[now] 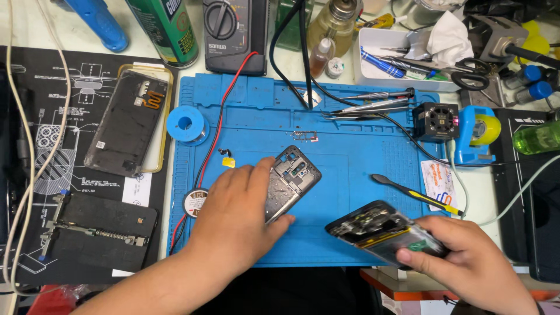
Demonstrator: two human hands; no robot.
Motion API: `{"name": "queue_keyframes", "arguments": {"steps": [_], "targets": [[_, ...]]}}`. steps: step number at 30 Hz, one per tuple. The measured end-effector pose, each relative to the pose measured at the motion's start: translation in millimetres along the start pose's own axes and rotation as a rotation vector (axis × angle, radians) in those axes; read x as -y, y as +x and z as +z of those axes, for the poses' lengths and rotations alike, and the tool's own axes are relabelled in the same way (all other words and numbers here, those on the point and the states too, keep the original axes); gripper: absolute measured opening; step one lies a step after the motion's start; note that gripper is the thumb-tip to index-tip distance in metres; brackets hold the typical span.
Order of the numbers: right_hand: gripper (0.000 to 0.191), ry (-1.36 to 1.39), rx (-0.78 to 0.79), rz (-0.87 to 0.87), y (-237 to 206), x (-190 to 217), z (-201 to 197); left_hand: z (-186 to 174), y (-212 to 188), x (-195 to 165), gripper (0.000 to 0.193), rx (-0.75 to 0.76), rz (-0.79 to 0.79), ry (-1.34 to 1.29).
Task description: The person disassembles a smartphone, removes the battery, and uses a screwdriver to adjust internal components. They then reassemble the phone and test the screen by pressing the power button.
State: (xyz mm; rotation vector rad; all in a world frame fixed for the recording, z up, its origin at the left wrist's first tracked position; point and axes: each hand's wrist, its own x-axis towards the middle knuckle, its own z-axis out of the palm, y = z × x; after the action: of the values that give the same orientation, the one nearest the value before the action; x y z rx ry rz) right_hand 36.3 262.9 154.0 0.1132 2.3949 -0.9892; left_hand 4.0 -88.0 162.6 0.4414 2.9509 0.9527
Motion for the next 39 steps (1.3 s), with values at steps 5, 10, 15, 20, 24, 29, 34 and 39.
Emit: {"name": "queue_keyframes", "arguments": {"steps": [5,10,15,20,24,29,34,39], "targets": [[0.043,0.451,-0.161,0.042,-4.6,-32.0,16.5,14.7,7.7,-0.9,0.107,0.152,-0.059,0.189],[0.043,0.627,-0.177,0.030,-1.6,-45.5,31.5,15.0,15.0,-1.8,0.104,0.266,-0.123,0.196],[0.043,0.899,-0.150,-0.020,1.7,-47.9,44.0,18.1,17.0,-10.8,0.100,0.232,-0.132,0.233],[0.046,1.096,-0.159,-0.122,4.7,-54.3,53.6,14.7,14.9,-19.2,0.096,0.071,-0.058,0.134],[0.048,1.258,-0.147,-0.220,1.4,-58.2,53.5,-5.1,7.1,-10.9,0.096,0.129,-0.288,-0.171],[0.053,1.634,-0.252,-0.205,12.2,-43.8,63.0,-2.7,-11.8,10.6,0.092,0.109,-0.246,-1.067],[0.048,1.596,-0.128,-0.095,20.3,-25.1,84.1,51.1,-38.3,16.9,0.088,0.164,-0.233,-1.519],[0.039,1.272,-0.093,-0.158,18.9,-14.0,102.1,79.6,-52.2,22.2,0.084,0.208,-0.228,-1.633]]}}
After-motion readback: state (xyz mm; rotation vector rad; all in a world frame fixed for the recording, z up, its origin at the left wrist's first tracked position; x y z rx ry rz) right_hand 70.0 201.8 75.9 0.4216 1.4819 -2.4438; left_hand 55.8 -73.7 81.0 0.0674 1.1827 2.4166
